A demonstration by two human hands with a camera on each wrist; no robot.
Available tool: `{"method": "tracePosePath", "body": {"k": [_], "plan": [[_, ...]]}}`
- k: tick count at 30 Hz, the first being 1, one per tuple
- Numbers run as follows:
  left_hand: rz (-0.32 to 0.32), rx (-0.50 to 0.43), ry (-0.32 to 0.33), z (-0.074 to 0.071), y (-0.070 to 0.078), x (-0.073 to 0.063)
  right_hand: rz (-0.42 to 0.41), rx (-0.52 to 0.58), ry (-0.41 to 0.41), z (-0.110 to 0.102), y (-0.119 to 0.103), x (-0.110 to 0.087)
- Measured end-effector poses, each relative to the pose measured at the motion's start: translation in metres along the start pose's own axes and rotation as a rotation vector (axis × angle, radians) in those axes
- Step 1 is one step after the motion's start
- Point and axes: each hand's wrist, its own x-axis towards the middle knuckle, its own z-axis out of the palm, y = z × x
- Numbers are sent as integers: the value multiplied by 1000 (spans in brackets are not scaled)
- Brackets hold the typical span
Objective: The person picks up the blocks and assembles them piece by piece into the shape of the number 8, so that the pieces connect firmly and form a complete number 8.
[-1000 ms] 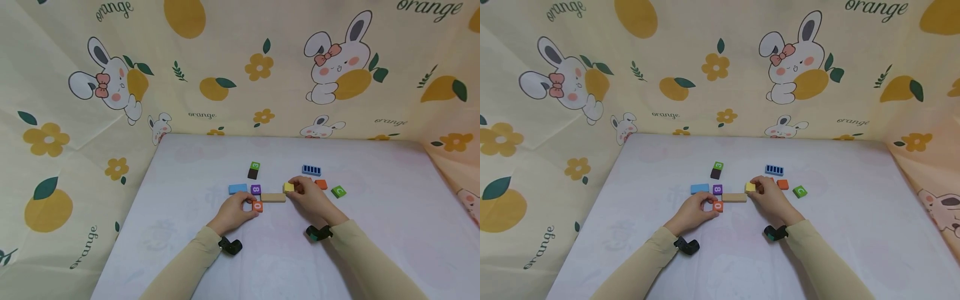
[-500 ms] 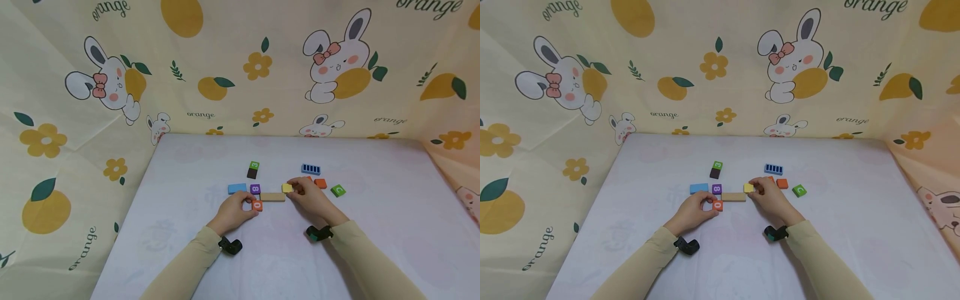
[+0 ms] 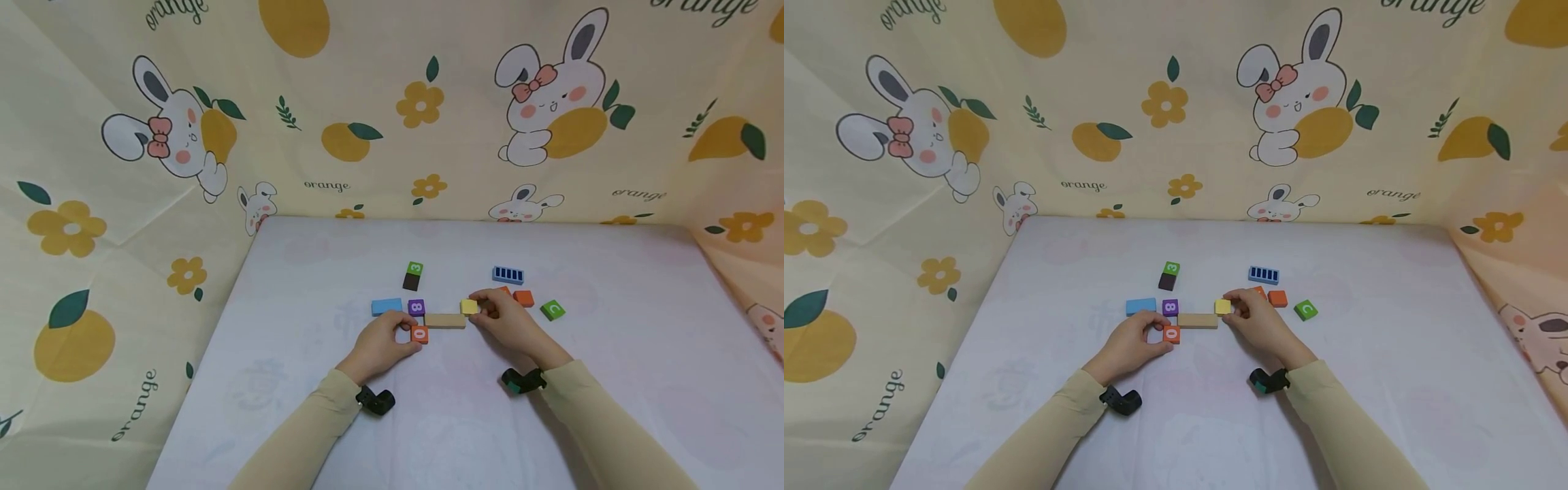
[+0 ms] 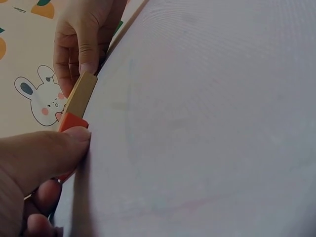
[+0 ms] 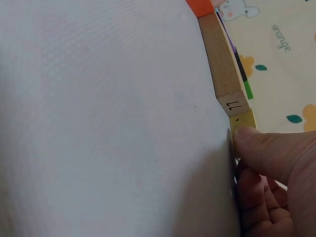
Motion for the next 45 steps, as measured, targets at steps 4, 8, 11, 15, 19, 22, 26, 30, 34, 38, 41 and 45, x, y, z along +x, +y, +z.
{"method": "tracePosePath", "body": {"k": [4,8,11,15,19,22,26,30,34,38,41,45], "plan": [[5,3,2,0,-1,0,-8,5,1,0,0,0],[11,5,3,0,-2,0,4,2,0,1,0,0],[15,2,4,0,-2,0,13,0,0,1,-1,0],[11,4,2,0,-2,1,16,-6,-1,0,-1,-3],[6,5,-3,0,-1,1,35,-22,3,-9,-2,-11],[4,2,-3,-1,0,0,49,-39,19,-22,1,-17],[5,-2,0,-2,1,0,65,-78,68,-46,10,-25],[6,-13,0,-3,3,0,104,-118,108,-69,26,-36],[14,-11,5,-2,3,0,136,-141,131,-84,44,-44],[12,-8,7,-1,2,0,164,-139,133,-91,58,-51],[1,-11,4,-1,2,0,191,-120,122,-92,65,-55],[-4,-12,5,-1,3,-1,235,-94,98,-91,72,-57]]}}
